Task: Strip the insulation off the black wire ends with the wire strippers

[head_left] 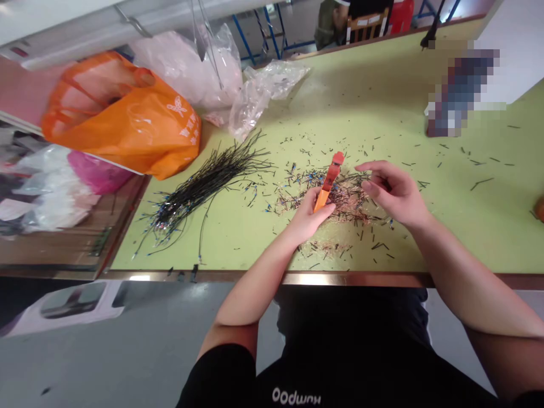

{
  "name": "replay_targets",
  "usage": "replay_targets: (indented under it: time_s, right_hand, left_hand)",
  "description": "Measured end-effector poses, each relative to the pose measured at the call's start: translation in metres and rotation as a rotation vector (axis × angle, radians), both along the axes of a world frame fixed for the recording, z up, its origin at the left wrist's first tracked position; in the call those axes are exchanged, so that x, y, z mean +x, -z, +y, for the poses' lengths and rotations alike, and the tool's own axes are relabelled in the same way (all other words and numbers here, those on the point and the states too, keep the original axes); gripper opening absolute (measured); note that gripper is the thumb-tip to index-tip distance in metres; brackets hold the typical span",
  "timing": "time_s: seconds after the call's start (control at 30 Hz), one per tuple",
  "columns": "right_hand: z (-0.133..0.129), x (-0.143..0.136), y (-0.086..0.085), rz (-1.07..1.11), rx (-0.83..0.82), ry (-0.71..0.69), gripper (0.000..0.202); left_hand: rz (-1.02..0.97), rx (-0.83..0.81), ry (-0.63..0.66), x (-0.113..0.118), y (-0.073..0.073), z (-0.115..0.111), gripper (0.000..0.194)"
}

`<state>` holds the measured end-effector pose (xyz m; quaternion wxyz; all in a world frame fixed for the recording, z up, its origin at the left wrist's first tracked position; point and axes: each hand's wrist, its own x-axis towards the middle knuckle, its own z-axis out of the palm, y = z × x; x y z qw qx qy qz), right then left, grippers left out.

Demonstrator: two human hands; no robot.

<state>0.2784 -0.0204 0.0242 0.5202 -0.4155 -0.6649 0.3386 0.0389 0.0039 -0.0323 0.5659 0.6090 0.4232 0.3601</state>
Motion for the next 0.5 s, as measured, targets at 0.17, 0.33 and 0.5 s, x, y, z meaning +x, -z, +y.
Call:
replay_targets:
  time_s: [0.17,0.33,0.5]
  right_hand:
    - [0.003,0.002,0.004,0.15,-0.054,0.003,0.037]
    - [-0.003,-0.01,0.003,0.165,0.075,0.217,0.04]
    - [-0.011,-0.014,0.002,-0.009,0.225,0.367,0.035]
  left_hand:
    - [-0.008,0.08,0.04,0.0,-0.005,-0.003,0.04]
    - [0.051,0.116,0.067,0.002,-0.009,-0.007,0.044]
    - [0.097,0.227,-0.051,0.004,-0.01,-0.007,0.047]
